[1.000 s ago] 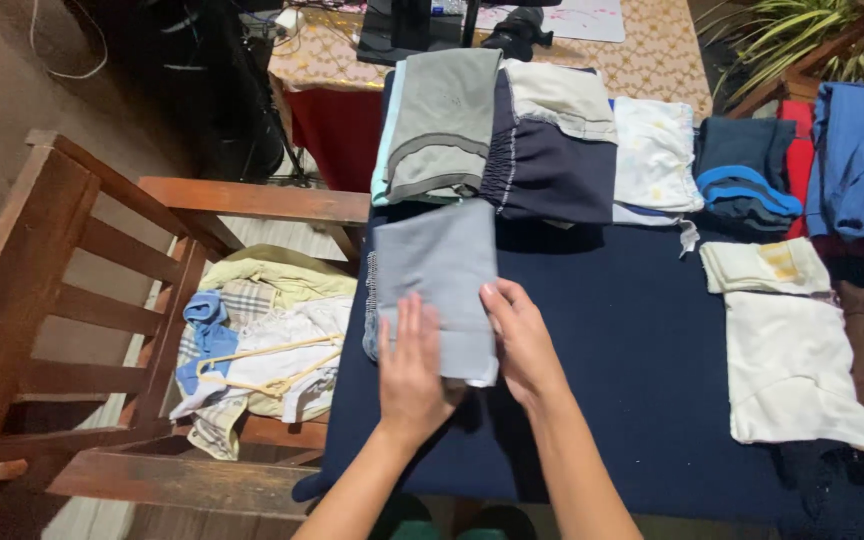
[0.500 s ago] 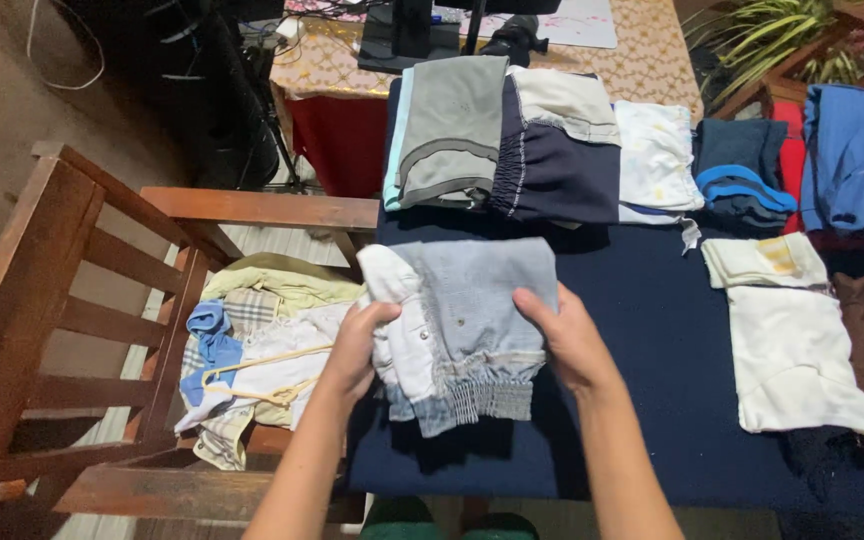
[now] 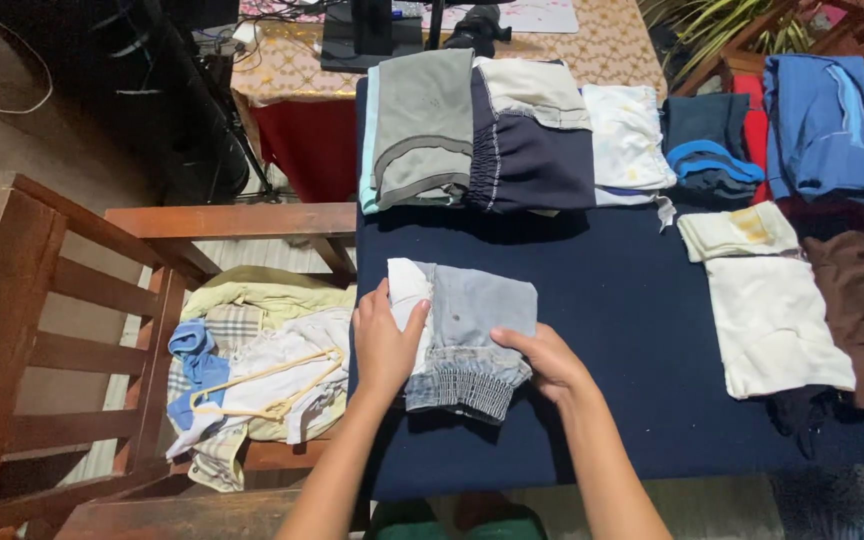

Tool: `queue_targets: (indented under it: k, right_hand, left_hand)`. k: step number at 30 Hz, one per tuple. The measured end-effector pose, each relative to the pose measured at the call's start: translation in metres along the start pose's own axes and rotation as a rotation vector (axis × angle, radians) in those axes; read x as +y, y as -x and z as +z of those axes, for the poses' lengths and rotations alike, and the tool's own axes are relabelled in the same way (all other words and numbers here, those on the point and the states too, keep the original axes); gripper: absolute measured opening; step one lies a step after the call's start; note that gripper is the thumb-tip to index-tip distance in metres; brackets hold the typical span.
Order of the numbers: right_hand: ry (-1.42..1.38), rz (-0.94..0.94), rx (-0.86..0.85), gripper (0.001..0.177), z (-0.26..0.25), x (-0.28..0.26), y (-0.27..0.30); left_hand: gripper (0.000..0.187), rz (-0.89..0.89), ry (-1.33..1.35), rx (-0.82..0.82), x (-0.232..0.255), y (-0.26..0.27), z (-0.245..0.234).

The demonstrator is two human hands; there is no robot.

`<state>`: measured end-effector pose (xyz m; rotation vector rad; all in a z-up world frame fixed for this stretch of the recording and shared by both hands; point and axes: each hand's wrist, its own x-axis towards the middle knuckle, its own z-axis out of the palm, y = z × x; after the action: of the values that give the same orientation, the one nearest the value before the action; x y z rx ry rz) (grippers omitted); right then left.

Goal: The person folds a light blue shirt, a grey shirt, a pair of denim shorts, and a pair of white shorts by hand on a table.

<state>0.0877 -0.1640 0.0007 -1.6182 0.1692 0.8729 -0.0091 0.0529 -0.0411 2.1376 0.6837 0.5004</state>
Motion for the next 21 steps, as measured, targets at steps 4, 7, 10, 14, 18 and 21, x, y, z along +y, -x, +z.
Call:
queue_targets:
  k: [4, 7, 10, 14, 18, 21]
  right_hand:
    - [-0.186, -0.052, -0.064, 0.063, -0.010, -0.009, 0.017]
    - [-0.337, -0.130, -0.124, 0.059, -0.025, -0.029, 0.031]
    - [-0.435, -0.176, -0.103, 0.051, -0.047, -0.055, 0.030]
    - [-0.738, -0.232, -0.127, 0.040, -0.065, -0.101, -0.006]
    - [-1.093, -0.367, -0.344, 0.035, -0.046, -0.174, -0.050]
    - [-1.221, -0.330, -0.310, 0.035, -0.026, -0.208, -0.109]
  left_hand:
    - [0.075, 0.007, 0.068, -0.004, 0.002, -0.004, -0.017]
    - [0.079, -0.025, 0.309, -0.219, 0.010, -0.005, -0.031]
    - [0.067, -0.306, 0.741, -0.429, 0.019, -0.006, -0.029]
    - [0.063, -0.470, 0.965, -0.406, 0.043, -0.013, -0.029]
    - [0.057, -0.453, 0.926, -0.385, 0.083, -0.025, -0.039]
    - [0.052, -0.462, 0.860, -0.339, 0.091, -0.029, -0.035]
